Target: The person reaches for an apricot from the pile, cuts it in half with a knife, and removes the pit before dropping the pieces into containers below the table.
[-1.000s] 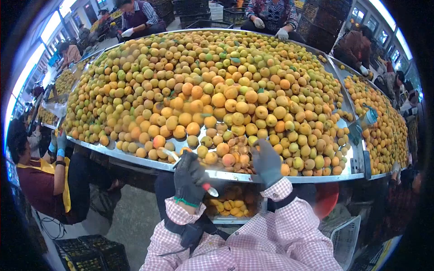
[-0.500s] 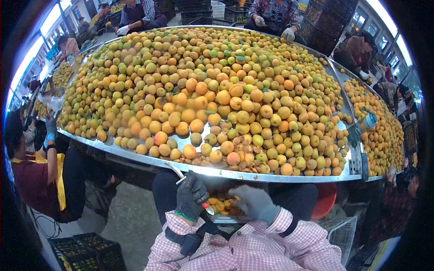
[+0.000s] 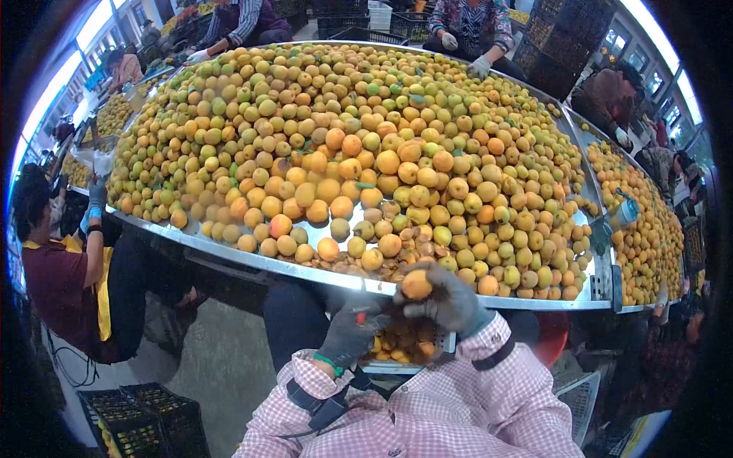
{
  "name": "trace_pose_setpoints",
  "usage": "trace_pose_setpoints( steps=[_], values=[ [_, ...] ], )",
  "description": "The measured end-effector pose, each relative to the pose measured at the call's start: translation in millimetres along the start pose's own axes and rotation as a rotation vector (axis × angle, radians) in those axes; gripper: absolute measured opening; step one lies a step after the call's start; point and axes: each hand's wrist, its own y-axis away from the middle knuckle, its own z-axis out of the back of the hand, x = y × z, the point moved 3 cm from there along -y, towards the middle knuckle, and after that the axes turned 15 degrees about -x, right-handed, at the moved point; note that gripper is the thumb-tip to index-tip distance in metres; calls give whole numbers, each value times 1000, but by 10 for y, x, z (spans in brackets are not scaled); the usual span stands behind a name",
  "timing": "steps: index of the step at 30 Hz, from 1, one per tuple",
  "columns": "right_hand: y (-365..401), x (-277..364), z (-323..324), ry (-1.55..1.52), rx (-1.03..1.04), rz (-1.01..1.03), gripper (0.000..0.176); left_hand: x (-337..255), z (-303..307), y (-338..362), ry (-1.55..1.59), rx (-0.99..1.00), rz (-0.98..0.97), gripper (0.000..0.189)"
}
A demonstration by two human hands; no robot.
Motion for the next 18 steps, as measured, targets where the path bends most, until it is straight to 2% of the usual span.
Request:
trace_pose_setpoints(
  steps=[1,2,3,4,5,6,8,9,10,12,13,14,16,17,18],
  values=[
    [168,18,-43,-188,5,-174,31,-17,-62,-17,-143,-85,-387,27],
    [262,15,-119,-594,-119,-687,29,-66,-139,34,-283,-169,-774,31],
    [311,81,-199,-290,-114,-478,34,-203,-219,131,-286,-162,-775,31],
    [392,102,-287,10,-109,-266,38,-331,-306,230,-536,-137,-692,36],
    [457,-78,-291,56,-203,-163,35,-398,-366,312,-785,-108,-602,41],
    [507,-142,-253,52,-214,-164,35,-379,-392,373,-790,-97,-604,41],
    [617,-218,-138,67,-287,-228,28,-264,-446,518,-770,85,-641,52],
    [680,-220,-95,-62,-279,-269,28,-164,-445,519,-516,227,-564,56],
    [733,-225,-30,-68,-285,-269,28,-130,-435,537,-523,233,-563,56],
    [804,-188,28,-149,-230,-350,34,-12,-482,604,-364,536,-25,39],
    [917,-113,45,-115,-248,-393,42,18,-487,638,-223,576,36,36],
    [950,-135,86,-120,-256,-392,42,15,-466,645,-229,583,38,36],
    [1019,-123,153,-208,-84,-146,45,-32,-407,629,-236,477,17,40],
    [1143,-131,186,-73,-222,-230,40,-165,-418,650,-448,365,-243,40],
    [1195,-126,192,-77,-231,-233,40,-173,-439,666,-453,373,-239,40]
  ],
)
